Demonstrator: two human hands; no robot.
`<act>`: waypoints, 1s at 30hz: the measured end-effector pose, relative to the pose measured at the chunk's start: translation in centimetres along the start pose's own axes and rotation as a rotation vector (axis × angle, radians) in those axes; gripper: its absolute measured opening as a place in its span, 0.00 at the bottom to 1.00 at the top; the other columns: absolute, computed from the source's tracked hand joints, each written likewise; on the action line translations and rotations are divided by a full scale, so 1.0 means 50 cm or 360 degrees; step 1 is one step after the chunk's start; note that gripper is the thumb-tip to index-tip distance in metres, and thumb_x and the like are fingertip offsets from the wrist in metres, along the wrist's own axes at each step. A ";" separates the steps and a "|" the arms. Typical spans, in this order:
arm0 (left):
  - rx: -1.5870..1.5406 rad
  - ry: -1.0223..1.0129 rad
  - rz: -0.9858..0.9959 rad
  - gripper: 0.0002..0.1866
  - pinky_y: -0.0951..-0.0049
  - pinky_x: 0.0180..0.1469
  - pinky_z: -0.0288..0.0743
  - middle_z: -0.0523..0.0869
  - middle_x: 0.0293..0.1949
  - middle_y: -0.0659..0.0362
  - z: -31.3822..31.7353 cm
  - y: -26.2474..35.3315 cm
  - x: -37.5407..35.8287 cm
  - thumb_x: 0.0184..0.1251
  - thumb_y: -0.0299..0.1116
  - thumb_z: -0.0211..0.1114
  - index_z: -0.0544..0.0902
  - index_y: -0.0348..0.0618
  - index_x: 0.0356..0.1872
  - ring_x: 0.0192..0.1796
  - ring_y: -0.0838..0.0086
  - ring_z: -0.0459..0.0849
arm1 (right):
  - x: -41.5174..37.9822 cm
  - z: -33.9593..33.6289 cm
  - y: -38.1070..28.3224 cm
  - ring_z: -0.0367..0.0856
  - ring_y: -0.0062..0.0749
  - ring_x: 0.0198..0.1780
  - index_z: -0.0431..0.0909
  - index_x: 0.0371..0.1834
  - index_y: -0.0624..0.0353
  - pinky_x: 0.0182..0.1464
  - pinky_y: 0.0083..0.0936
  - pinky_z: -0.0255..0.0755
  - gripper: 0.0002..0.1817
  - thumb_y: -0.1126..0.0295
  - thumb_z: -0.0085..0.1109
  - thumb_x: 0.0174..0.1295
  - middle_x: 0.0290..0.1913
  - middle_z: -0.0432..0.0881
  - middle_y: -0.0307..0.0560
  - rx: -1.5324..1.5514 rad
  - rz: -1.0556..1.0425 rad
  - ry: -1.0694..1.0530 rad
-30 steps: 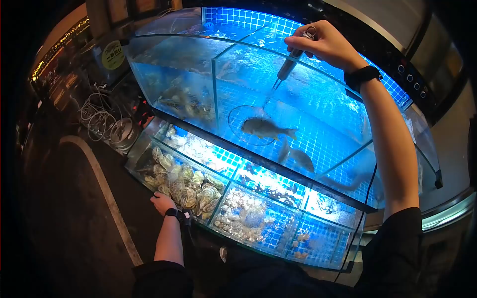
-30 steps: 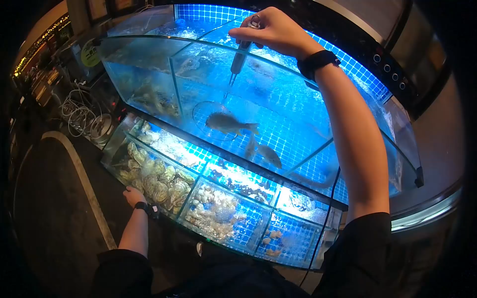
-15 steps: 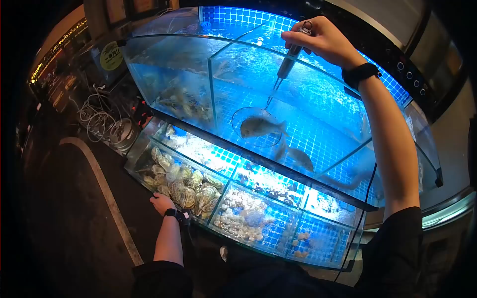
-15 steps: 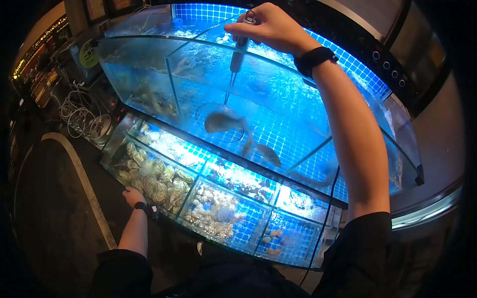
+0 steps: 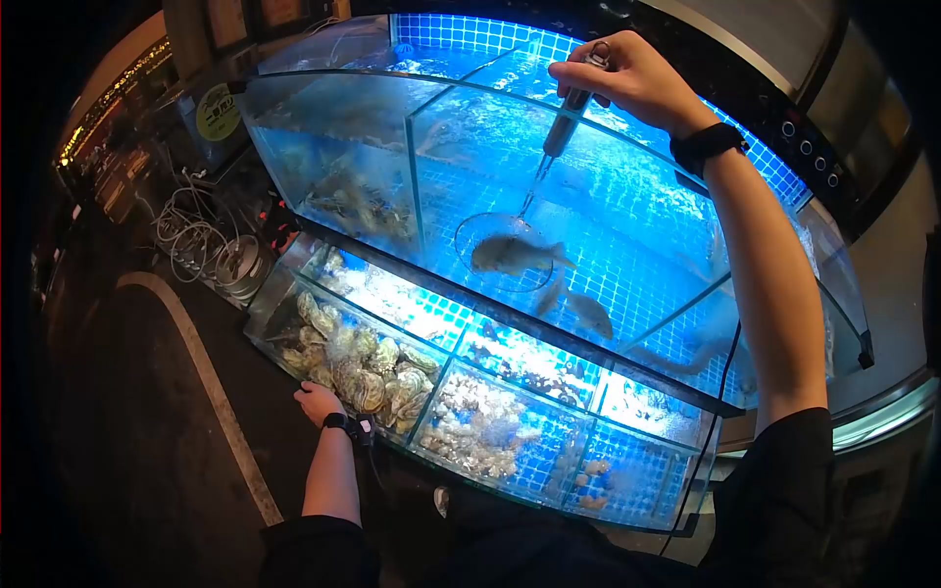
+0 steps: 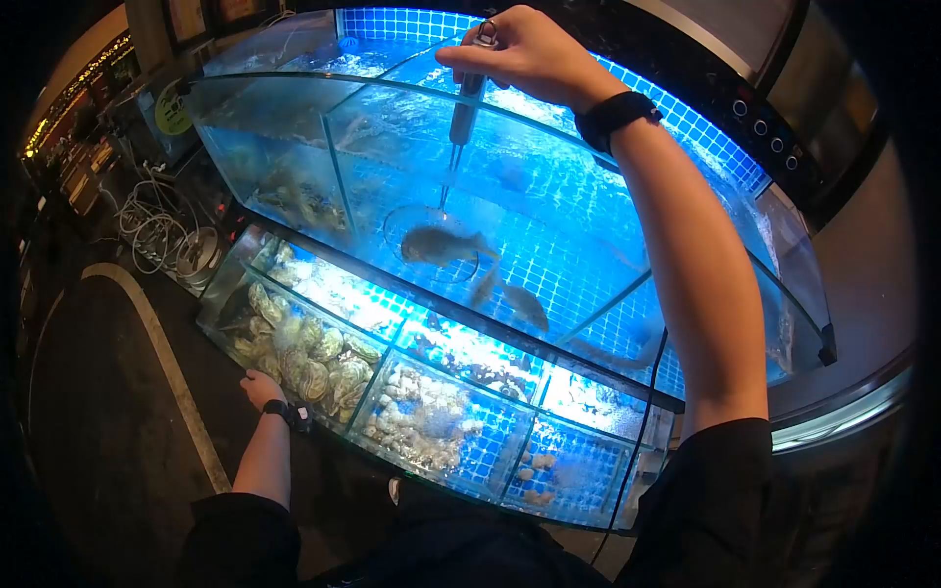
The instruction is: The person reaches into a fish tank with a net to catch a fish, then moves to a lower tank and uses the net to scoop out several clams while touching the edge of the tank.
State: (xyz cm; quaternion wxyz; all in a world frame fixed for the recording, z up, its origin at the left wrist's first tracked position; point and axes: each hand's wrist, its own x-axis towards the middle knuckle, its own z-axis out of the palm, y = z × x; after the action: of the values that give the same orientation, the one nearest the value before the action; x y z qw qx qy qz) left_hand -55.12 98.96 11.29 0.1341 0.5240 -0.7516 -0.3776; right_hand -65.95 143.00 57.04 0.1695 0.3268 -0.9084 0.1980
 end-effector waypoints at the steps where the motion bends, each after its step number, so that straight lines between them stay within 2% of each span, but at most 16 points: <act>1: -0.0010 -0.0002 -0.0001 0.25 0.50 0.52 0.69 0.78 0.51 0.41 0.001 -0.002 0.002 0.72 0.48 0.40 0.69 0.36 0.56 0.52 0.46 0.77 | 0.000 0.000 0.000 0.81 0.21 0.28 0.86 0.30 0.56 0.31 0.17 0.70 0.21 0.48 0.59 0.60 0.27 0.84 0.39 -0.0024 0.0020 0.0005; 7: -0.0005 0.0009 -0.0013 0.25 0.51 0.52 0.69 0.79 0.51 0.41 -0.001 0.002 -0.002 0.72 0.48 0.40 0.70 0.36 0.56 0.52 0.46 0.77 | 0.002 0.003 0.007 0.75 0.19 0.24 0.86 0.29 0.55 0.27 0.16 0.65 0.21 0.47 0.58 0.60 0.25 0.82 0.37 -0.0021 0.0002 0.0026; 20: -0.0003 0.0002 0.0034 0.26 0.50 0.52 0.69 0.78 0.51 0.41 0.000 0.000 -0.002 0.72 0.48 0.38 0.69 0.35 0.56 0.52 0.45 0.77 | 0.001 -0.002 -0.001 0.75 0.19 0.24 0.85 0.28 0.56 0.28 0.17 0.65 0.22 0.47 0.59 0.60 0.23 0.81 0.37 -0.0022 0.0066 -0.0008; 23: 0.0004 -0.0012 0.0038 0.26 0.49 0.52 0.69 0.78 0.51 0.40 0.001 -0.002 0.000 0.72 0.48 0.38 0.69 0.35 0.57 0.52 0.45 0.76 | 0.000 0.003 0.003 0.76 0.18 0.24 0.85 0.29 0.56 0.29 0.17 0.66 0.22 0.47 0.59 0.60 0.24 0.82 0.37 0.0019 -0.0044 0.0056; 30: -0.0049 0.0011 0.0017 0.27 0.50 0.53 0.68 0.78 0.51 0.39 -0.005 0.006 -0.012 0.72 0.49 0.38 0.70 0.35 0.55 0.53 0.44 0.76 | 0.000 -0.002 0.000 0.76 0.19 0.25 0.85 0.29 0.56 0.29 0.16 0.67 0.22 0.46 0.58 0.60 0.25 0.82 0.38 -0.0024 0.0057 0.0003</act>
State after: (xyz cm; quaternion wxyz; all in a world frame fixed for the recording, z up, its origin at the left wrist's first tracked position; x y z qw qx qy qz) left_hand -54.93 99.44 11.83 0.1466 0.5191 -0.7481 -0.3865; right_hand -65.96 143.05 57.12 0.1692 0.3092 -0.9154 0.1944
